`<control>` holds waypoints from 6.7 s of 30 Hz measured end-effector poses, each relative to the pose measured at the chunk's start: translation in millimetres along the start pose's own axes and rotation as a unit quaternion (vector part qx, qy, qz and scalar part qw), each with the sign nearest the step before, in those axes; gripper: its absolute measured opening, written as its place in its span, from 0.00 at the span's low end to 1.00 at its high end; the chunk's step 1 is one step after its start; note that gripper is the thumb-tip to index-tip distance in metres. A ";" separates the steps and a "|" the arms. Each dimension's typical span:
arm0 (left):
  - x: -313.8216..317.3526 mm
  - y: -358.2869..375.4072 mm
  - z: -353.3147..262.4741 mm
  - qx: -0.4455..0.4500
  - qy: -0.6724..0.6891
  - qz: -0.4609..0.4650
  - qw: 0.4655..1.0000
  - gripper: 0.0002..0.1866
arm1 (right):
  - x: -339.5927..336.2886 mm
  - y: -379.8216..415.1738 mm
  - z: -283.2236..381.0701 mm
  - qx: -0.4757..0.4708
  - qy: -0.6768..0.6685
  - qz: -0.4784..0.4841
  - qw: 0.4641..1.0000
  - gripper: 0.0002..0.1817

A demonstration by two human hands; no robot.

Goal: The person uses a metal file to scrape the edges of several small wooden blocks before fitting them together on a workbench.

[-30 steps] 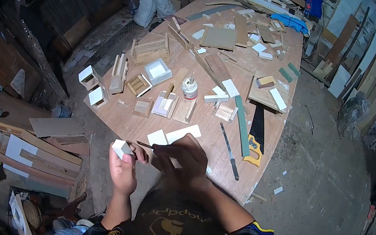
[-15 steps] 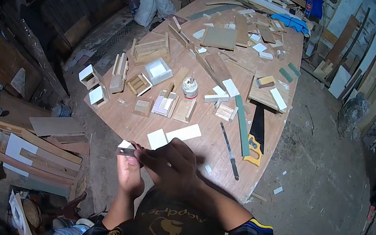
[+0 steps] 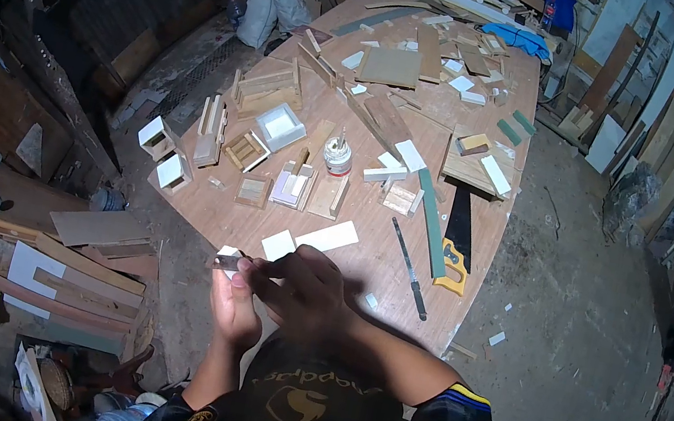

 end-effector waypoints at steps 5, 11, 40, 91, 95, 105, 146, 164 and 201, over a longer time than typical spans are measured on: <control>-3.9 -5.5 14.4 0.003 -0.024 -0.003 1.000 0.20 | 6.1 -1.1 -10.0 -0.016 -0.013 0.021 1.000 0.25; -3.3 -6.3 29.8 0.016 -0.018 -0.017 1.000 0.20 | 15.5 9.1 -17.0 -0.002 -0.039 0.013 0.999 0.28; -11.0 -8.9 9.5 0.018 0.190 0.039 0.981 0.20 | -4.7 -8.2 -11.7 0.087 -0.085 -0.030 0.992 0.22; -22.8 -1.2 -2.2 -0.007 0.232 -0.004 0.973 0.27 | -20.6 -17.8 -26.0 0.114 -0.065 -0.078 0.988 0.13; -17.3 -2.9 0.6 -0.044 0.290 0.021 0.956 0.26 | -21.2 -18.9 -17.0 0.110 -0.118 -0.056 0.985 0.15; -14.6 -5.1 4.0 0.023 0.221 -0.015 0.975 0.19 | -9.9 -11.9 -11.4 0.096 -0.121 -0.025 0.988 0.18; -24.4 13.3 2.0 0.090 -0.124 -0.052 0.987 0.28 | 5.2 -2.6 -45.7 0.118 -0.032 -0.026 0.992 0.15; -27.2 7.2 1.0 0.069 -0.007 -0.019 0.997 0.30 | -36.6 -26.7 3.2 -0.025 -0.105 0.040 0.993 0.23; -30.2 5.1 -2.4 0.104 -0.014 -0.069 0.992 0.23 | -40.8 -25.6 2.4 -0.038 -0.072 0.053 0.995 0.21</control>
Point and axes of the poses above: each hand's wrist, its own y-axis away from the middle knuckle, its own x-axis out of the palm, z = x × y, the point moved 4 cm from there along -y, towards the middle knuckle, and after that the axes turned 4 degrees about -x, right-handed, at the moved point
